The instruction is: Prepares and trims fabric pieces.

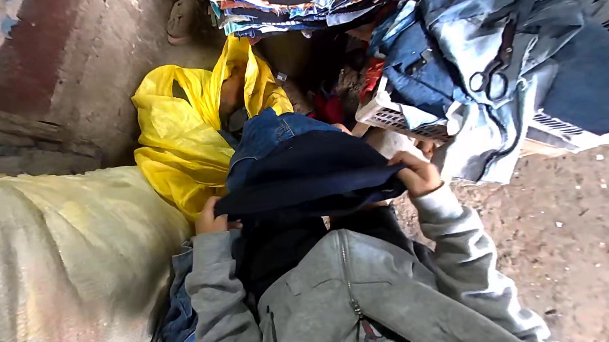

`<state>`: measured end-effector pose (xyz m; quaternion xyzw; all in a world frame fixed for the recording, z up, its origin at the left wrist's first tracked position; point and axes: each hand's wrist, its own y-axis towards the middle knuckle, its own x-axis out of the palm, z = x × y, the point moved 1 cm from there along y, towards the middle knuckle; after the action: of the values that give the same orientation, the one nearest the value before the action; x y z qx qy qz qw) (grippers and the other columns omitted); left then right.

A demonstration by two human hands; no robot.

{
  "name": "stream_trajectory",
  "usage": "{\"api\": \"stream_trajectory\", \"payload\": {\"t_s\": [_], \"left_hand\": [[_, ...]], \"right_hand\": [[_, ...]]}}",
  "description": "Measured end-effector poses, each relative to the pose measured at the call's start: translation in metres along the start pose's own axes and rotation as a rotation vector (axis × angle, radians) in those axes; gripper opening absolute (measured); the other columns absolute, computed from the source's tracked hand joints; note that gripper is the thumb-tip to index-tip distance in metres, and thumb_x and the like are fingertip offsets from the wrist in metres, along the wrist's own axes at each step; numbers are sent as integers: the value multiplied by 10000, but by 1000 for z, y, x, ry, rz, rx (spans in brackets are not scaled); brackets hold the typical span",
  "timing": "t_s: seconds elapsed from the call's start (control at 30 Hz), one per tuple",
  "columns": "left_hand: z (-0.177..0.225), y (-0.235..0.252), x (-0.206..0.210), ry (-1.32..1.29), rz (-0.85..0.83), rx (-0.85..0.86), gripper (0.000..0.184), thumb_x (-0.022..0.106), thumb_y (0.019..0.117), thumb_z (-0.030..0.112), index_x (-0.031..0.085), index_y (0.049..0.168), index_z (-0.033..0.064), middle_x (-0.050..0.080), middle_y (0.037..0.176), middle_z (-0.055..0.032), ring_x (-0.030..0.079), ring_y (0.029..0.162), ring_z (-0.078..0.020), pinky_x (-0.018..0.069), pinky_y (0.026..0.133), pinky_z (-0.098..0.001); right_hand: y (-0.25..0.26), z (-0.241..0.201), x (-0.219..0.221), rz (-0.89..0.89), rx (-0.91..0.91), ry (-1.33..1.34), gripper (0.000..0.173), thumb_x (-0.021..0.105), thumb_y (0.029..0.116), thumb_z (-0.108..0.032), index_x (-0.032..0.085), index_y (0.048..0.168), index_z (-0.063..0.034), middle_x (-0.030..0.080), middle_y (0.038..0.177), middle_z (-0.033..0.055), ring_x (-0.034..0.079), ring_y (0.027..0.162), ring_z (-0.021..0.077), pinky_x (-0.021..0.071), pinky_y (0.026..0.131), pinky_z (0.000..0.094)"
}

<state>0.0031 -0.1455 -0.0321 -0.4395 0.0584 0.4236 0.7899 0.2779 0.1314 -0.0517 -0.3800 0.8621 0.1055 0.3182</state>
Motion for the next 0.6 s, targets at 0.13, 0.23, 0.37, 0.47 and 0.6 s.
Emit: {"api": "stream_trajectory", "payload": {"t_s": [0.13, 0.23, 0.37, 0.47, 0.6], "left_hand": [[-28, 20, -29, -588, 346, 238, 247, 411, 1024, 35, 524, 1238, -15, 635, 926, -61, 604, 719, -60, 545, 648, -261], [-20, 18, -44, -953, 515, 227, 142, 345, 1044, 53, 485, 1056, 74, 601, 849, 45, 606, 766, -3, 542, 722, -217], [-10, -3, -38, -693, 625, 91, 288, 379, 1015, -81, 434, 1295, -122, 558, 1084, -113, 557, 891, -39, 498, 843, -208], [-13, -2, -34, -611, 586, 8, 326, 404, 1018, -70, 428, 1340, -117, 555, 1157, -160, 556, 942, -85, 487, 887, -243], [-49, 33, -34, -637, 619, 9, 289, 409, 1046, -28, 479, 1319, -97, 590, 1135, -180, 585, 925, -124, 511, 857, -291]], "right_hand": [[-6, -32, 29, -629, -41, -2, 304, 576, 872, -67, 690, 1120, 67, 708, 973, 270, 692, 925, 410, 513, 825, 621], [-3, -67, 57, -1003, 6, -132, 346, 618, 949, -124, 637, 1242, 59, 679, 1101, 301, 650, 1063, 466, 463, 926, 658], [6, -83, 71, -1051, 8, -258, 439, 649, 981, -329, 632, 1199, 52, 670, 1126, 278, 644, 1084, 446, 465, 927, 648], [6, -81, 73, -980, 4, -278, 495, 677, 959, -382, 639, 1168, 65, 666, 1134, 277, 643, 1086, 443, 469, 928, 641], [4, -81, 79, -976, 17, -284, 469, 644, 980, -357, 634, 1161, 76, 661, 1146, 285, 640, 1099, 446, 467, 932, 637]]}}
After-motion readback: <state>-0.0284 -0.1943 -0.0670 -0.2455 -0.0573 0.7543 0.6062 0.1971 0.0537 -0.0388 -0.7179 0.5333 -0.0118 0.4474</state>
